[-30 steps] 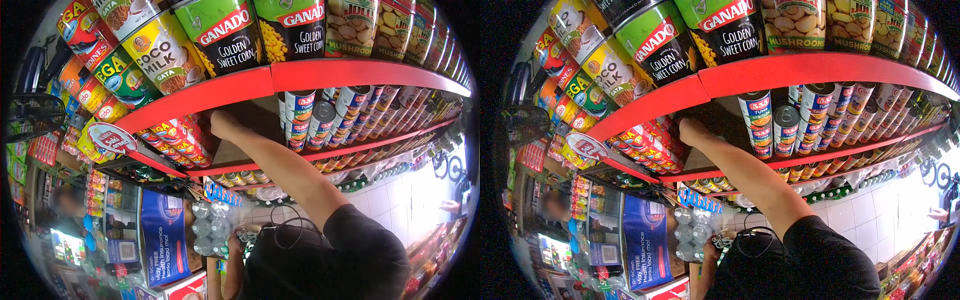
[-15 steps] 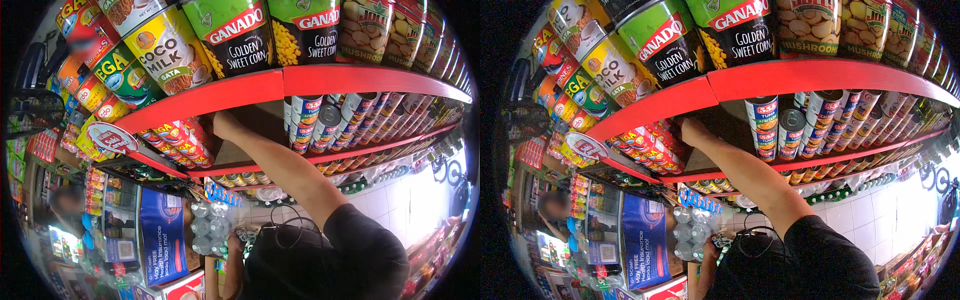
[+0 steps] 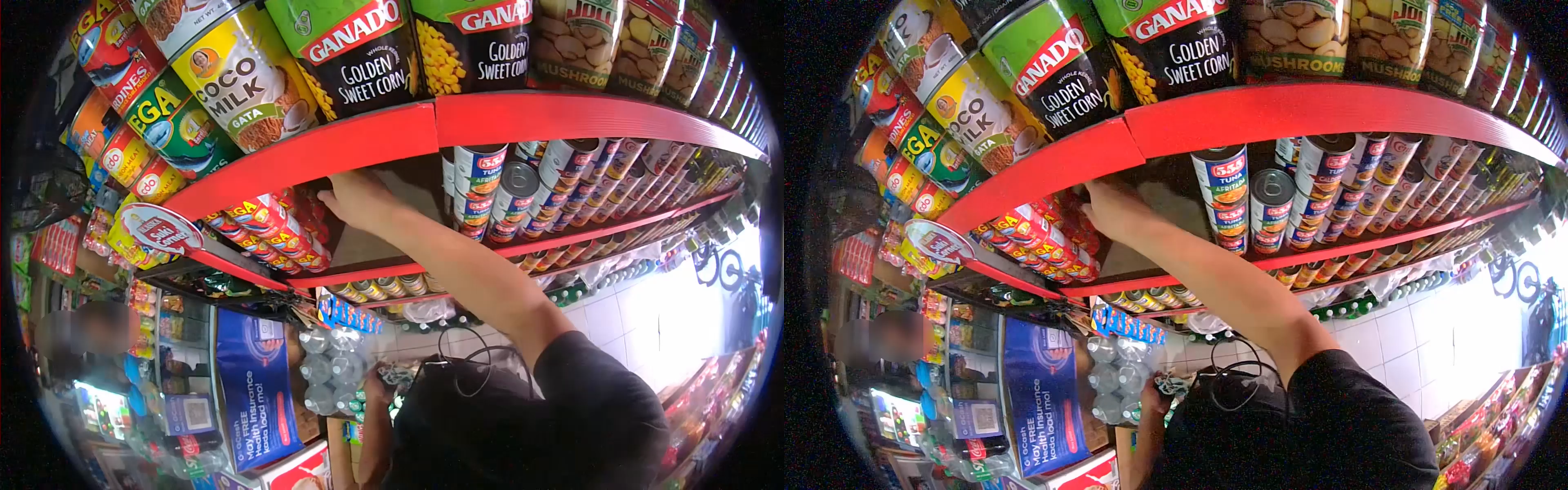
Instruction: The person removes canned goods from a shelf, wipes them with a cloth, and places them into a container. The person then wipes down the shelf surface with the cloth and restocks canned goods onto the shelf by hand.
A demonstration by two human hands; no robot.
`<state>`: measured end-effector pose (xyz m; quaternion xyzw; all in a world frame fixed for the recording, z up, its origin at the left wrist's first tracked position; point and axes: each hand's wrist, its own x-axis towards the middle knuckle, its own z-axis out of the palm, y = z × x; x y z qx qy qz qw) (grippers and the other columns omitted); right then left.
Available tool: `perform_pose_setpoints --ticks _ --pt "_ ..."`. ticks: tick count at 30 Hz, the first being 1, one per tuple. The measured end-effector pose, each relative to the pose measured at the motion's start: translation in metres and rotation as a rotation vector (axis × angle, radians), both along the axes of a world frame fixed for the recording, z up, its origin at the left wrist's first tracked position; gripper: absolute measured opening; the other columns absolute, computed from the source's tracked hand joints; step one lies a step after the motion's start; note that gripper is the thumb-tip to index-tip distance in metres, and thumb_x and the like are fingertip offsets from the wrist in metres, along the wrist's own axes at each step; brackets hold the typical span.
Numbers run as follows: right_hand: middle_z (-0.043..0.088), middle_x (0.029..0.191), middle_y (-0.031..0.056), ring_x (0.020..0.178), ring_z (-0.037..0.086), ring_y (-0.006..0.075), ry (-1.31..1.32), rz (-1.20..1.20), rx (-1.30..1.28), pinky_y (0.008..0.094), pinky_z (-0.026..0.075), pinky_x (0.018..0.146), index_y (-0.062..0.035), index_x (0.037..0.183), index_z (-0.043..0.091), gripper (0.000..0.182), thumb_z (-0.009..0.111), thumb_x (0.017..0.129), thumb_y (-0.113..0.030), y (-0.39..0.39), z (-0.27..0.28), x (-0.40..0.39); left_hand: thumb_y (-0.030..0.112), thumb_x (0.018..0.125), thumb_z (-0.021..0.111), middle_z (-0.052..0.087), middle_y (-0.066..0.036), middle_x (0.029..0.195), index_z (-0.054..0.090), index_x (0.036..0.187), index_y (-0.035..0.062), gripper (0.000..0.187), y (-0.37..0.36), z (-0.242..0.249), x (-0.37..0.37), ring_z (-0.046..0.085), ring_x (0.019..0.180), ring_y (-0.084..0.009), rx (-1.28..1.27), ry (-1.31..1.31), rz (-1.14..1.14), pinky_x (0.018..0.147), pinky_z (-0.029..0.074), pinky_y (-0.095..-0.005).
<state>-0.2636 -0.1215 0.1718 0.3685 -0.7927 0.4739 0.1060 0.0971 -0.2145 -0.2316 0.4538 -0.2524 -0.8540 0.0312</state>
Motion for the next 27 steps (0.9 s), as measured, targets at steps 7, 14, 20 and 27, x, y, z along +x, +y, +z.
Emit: perform_pose_setpoints --ticks 7,14,20,27 --pt "0.072 0.115 0.0138 0.100 0.073 0.0260 -0.376 0.537 0.375 0.0384 0.057 0.087 -0.0098 0.135 0.063 0.044 0.066 0.098 -0.033 0.136 0.033 0.091 0.028 0.101 0.055 0.068 -0.005 0.101 0.066 0.109 0.0137 0.019 0.013 0.030 -0.041 0.065 0.098 -0.0268 0.153 0.193 -0.093 0.094 0.052 -0.0498" --pt "0.070 0.112 0.0149 0.098 0.071 0.0234 -0.355 0.527 0.221 0.0371 0.056 0.087 -0.0050 0.133 0.063 0.053 0.077 0.088 -0.029 0.202 -0.077 0.129 0.002 0.088 0.058 0.067 -0.004 0.110 0.052 0.144 0.0081 0.057 0.082 0.233 -0.092 0.066 0.095 -0.0200 -0.275 0.553 -0.380 0.084 0.055 -0.0366" --pt "0.064 0.082 0.0077 0.071 0.064 0.0170 -0.432 0.278 0.116 0.0339 0.051 0.065 -0.0012 0.112 0.065 0.024 0.065 0.090 -0.010 0.246 -0.100 0.125 -0.005 0.087 0.058 0.061 -0.001 0.097 0.054 0.137 0.0067 0.051 0.114 0.271 -0.133 0.060 0.080 -0.0114 -0.279 0.677 -0.394 0.073 0.051 -0.0250" --pt "0.062 0.085 0.0008 0.078 0.058 0.0079 -0.601 0.176 -0.125 0.0262 0.049 0.069 0.0013 0.110 0.066 0.015 0.063 0.097 -0.006 0.271 -0.073 0.138 0.039 0.102 0.061 0.064 -0.005 0.125 0.052 0.141 0.0085 0.050 0.166 0.270 -0.133 0.063 0.108 -0.0168 0.150 0.726 -0.452 0.089 0.056 -0.0387"
